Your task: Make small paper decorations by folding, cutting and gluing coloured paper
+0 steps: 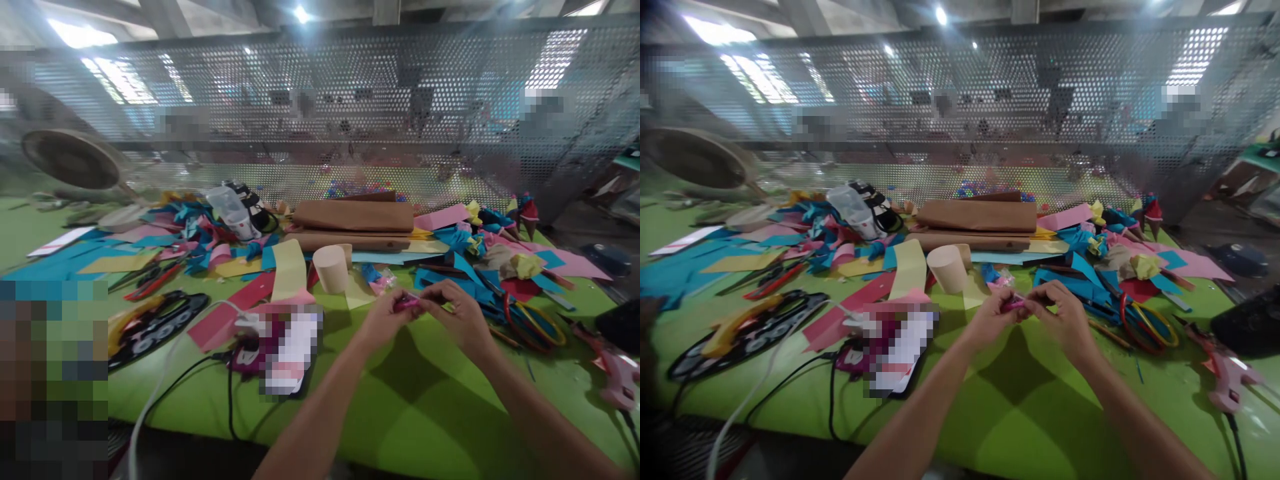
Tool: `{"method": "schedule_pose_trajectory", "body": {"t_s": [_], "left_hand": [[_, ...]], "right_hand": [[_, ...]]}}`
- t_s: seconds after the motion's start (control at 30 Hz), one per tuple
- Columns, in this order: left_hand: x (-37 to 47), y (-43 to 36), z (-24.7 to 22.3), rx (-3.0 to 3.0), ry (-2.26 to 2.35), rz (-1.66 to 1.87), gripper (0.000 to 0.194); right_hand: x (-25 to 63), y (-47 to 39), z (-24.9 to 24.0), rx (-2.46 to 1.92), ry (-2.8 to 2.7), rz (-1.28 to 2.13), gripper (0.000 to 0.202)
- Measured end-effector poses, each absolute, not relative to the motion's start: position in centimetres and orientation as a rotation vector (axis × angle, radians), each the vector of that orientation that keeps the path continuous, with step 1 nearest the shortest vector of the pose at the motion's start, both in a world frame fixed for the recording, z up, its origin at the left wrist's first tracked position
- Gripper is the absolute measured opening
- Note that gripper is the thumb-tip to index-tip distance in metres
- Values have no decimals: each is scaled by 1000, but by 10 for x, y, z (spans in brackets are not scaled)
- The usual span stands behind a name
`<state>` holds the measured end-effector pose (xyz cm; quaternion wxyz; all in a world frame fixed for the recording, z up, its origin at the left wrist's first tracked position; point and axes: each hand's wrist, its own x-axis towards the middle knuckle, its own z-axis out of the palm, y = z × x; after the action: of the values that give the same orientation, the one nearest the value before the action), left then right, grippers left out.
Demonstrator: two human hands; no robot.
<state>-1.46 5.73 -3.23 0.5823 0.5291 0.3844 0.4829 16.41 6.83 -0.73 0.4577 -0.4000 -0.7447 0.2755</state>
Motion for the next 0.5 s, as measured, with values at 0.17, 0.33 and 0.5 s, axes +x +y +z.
{"method": "schedule_pose_trajectory", "body": {"t_s": [0.17,0.33,0.5], "left_hand": [[-6,59,-46,1234,816,1091,32],[-9,53,-36,1460,986,1193,41],[-11,28,-11,1931,1189,1540,51]], "right_hand": [[166,71,-9,-1021,-1896,602,21],[177,77,-13,-1060,-1914,559,20],[168,92,-17,-1128,-1833,433,21]]}}
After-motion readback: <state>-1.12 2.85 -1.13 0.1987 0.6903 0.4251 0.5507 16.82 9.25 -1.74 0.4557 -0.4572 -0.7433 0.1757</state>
